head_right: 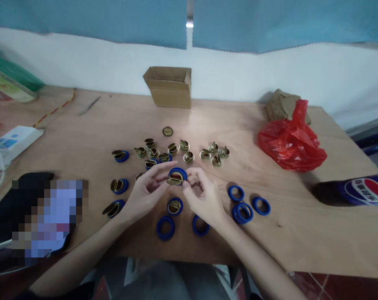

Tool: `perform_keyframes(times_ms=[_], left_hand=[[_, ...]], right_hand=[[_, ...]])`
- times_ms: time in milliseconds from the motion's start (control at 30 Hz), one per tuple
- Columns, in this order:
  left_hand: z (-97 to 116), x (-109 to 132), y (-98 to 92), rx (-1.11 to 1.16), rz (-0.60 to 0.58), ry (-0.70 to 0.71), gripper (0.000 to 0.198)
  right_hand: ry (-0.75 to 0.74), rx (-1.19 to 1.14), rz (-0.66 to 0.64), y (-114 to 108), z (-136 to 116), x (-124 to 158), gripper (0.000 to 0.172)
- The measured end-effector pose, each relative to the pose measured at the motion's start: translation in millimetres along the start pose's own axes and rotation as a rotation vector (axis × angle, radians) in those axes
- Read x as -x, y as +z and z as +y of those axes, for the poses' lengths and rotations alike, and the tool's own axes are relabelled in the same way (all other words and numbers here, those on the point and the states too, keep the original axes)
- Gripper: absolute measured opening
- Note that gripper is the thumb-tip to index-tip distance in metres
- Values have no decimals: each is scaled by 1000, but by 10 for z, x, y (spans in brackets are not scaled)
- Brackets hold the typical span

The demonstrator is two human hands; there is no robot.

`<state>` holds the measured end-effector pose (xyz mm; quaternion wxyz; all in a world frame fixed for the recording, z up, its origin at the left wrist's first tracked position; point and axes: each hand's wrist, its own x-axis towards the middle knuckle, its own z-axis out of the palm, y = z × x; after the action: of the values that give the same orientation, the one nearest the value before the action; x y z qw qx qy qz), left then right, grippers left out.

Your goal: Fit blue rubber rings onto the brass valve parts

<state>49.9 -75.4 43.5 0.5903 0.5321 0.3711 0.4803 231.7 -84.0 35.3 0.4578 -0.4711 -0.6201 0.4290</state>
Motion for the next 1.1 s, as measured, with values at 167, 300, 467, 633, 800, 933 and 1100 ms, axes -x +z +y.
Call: perform_keyframes(times_ms=[167,300,467,633,800,933,1100], left_hand=[[45,-17,-14,-162,42,-28,26],[29,-15,-33,-185,60,-51,24],[9,-21,-71,-143,47,-50,25],[63,-67,-91,-204,43,-22,24],[20,-74,-79,-85,3,-12,20],[-27,-75,-97,13,46,-12,24],[-10,-78,-128,-24,96,19,35]], right_hand=[[30,31,1,-41,-59,-23,14],[28,86,-22,-83,-104,-23,13],[26,104,-66,-95,-147,6,14],[-27,164,-29,-77,-141,-3,15],[-238,281,-82,-89,-155,-54,13],[-80,265,-60,-117,-114,-90,18],[66,645,-128,-124,0,-81,5]])
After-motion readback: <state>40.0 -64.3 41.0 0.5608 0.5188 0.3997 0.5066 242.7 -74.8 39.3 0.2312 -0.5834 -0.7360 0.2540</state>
